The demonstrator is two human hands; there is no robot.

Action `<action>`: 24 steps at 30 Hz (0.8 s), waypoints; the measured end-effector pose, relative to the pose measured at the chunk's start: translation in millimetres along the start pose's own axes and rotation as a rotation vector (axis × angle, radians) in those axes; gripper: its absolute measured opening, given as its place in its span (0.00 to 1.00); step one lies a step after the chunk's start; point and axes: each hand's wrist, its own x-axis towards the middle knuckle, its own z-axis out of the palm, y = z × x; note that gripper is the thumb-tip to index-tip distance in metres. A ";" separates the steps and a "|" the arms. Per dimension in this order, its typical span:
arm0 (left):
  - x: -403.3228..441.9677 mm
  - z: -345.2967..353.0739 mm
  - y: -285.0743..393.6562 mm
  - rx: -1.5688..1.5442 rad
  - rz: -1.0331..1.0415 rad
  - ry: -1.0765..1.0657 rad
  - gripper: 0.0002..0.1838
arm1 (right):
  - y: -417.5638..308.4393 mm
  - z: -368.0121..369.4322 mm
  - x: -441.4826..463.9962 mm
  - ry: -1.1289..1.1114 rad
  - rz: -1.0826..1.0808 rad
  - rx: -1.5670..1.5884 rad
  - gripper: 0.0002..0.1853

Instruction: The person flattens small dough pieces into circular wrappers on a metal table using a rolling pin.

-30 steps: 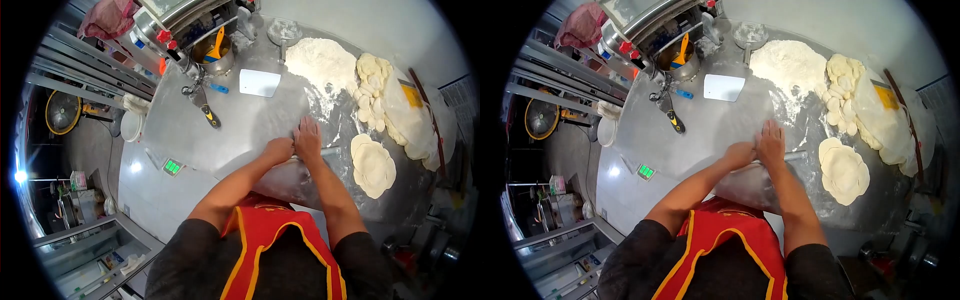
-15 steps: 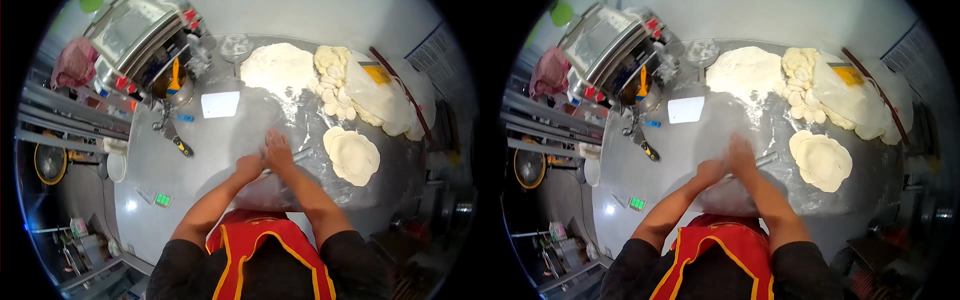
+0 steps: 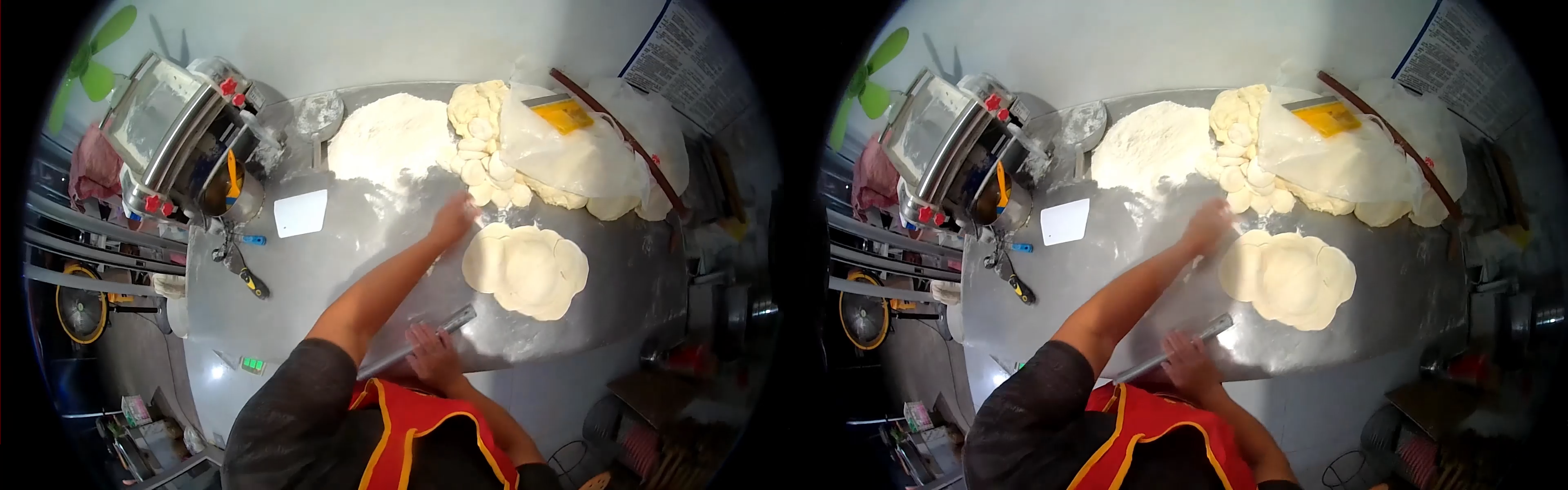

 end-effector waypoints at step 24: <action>-18.2 -107.3 -66.6 0.594 0.218 0.049 0.20 | -3.4 4.2 -1.6 0.012 0.053 0.011 0.26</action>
